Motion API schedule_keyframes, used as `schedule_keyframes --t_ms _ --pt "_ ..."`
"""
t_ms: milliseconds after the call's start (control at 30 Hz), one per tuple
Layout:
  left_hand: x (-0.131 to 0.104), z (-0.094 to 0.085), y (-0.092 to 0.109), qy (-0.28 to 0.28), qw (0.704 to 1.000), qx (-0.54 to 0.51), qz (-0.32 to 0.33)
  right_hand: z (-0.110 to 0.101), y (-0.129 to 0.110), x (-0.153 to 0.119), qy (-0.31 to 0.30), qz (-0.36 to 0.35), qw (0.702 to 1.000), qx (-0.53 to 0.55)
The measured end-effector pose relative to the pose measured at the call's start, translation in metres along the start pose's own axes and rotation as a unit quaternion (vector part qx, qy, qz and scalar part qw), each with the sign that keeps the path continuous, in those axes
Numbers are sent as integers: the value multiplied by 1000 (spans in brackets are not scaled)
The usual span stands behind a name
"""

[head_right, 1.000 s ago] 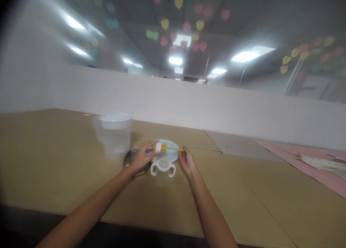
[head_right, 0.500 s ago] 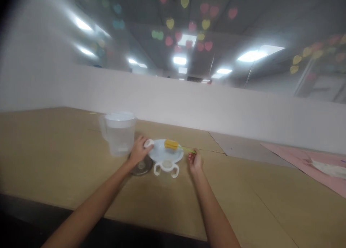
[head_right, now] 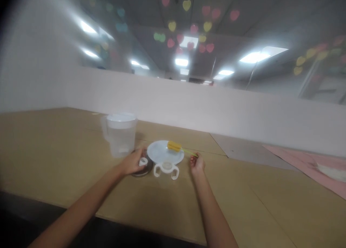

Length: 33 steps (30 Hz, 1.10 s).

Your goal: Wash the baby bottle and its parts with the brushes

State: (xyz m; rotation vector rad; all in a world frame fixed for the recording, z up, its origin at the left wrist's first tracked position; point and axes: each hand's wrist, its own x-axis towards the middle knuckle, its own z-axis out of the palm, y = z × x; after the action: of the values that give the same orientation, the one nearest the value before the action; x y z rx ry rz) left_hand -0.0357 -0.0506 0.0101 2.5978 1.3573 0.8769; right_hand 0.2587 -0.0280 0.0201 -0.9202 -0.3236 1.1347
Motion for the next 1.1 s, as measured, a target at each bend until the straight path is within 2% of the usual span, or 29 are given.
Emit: schedule_keyframes --t_ms 100,200,267,333,433,567,667,833,933,1000,1100 --pt "1 -5 4 24 999 15 16 -1 0 1 -1 3 1000 5" --pt "6 -15 13 122 992 10 42 -2 1 2 -6 -1 1000 11" --pt "10 -19 24 169 984 -3 55 -2 1 2 -12 0 1000 13" --pt "13 -17 39 164 983 -6 81 -1 1 3 -17 3 1000 16" --pt "15 0 63 97 985 21 140 -1 1 3 -30 5 999 20" --pt "13 22 83 89 989 -15 116 -1 2 4 -52 8 998 28" --pt "15 18 85 120 984 -97 88 0 1 4 -71 7 997 40" --pt "33 -7 83 182 954 -239 18 2 -9 -3 -135 13 985 106" --pt "44 -11 80 259 940 -222 6 5 -18 -13 -198 -7 968 153" --pt "47 -8 76 292 939 -181 11 9 -21 -20 -216 -32 970 111" --pt "45 -1 65 306 944 -121 2 13 -19 -26 -211 -70 975 12"
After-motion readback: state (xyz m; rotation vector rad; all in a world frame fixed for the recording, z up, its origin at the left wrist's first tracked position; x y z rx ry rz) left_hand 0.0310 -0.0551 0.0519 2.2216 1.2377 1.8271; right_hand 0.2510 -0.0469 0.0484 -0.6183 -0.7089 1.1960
